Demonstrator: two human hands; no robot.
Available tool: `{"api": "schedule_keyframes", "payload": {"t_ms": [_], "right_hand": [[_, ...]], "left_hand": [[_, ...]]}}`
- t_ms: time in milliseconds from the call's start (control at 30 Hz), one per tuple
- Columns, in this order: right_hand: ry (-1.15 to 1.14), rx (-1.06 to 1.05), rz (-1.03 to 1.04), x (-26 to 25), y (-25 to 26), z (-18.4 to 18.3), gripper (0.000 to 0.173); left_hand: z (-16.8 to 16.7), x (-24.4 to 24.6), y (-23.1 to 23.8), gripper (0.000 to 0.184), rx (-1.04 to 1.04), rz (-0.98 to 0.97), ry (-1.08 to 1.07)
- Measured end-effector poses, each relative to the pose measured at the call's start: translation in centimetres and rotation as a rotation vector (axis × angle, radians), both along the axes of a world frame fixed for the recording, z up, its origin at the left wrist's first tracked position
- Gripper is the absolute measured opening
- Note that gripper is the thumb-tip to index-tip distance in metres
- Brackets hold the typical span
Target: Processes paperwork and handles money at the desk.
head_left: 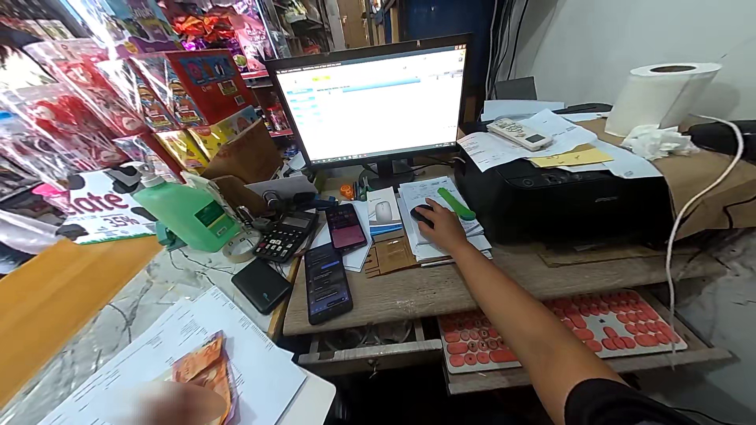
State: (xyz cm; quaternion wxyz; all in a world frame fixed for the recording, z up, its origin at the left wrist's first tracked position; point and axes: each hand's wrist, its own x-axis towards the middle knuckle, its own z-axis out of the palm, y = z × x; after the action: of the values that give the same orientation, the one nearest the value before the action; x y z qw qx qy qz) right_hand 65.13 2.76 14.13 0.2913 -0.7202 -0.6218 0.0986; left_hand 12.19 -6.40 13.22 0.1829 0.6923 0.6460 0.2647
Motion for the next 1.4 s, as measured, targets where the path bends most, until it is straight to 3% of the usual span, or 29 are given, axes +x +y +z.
{"api": "schedule_keyframes", "payload": {"t_ms": [300, 433, 500, 633, 767, 1400], "right_hand": [[0.026, 0.099, -0.007, 0.0, 0.0, -0.4, 0.039], [0.008, 0.005, -0.019, -0.3, 0.3, 0.2, 0.04], [0.016, 0.025, 0.019, -0.1, 0.1, 0.1, 0.038], [0.037, 0.035, -0.099, 0.0, 0.5, 0.6, 0.038], [0.013, 0.047, -0.012, -0.1, 0.3, 0.1, 0.038], [-0.015, 0.059, -0.051, -0.3, 0.2, -0.2, 0.038]], "left_hand": [[0.1, 0.3, -0.3, 0.029, 0.015, 0.023, -0.006], [-0.1, 0.3, -0.3, 0.027, 0.029, 0.026, 0.001], [-0.2, 0.2, -0.2, 0.027, 0.03, 0.023, 0.005], [-0.6, 0.0, -0.2, 0.027, 0.045, 0.028, -0.006], [-0.2, 0.5, -0.3, 0.025, 0.056, 0.063, -0.006], [-0.4, 0.9, -0.3, 0.022, 0.091, 0.092, -0.019]]}}
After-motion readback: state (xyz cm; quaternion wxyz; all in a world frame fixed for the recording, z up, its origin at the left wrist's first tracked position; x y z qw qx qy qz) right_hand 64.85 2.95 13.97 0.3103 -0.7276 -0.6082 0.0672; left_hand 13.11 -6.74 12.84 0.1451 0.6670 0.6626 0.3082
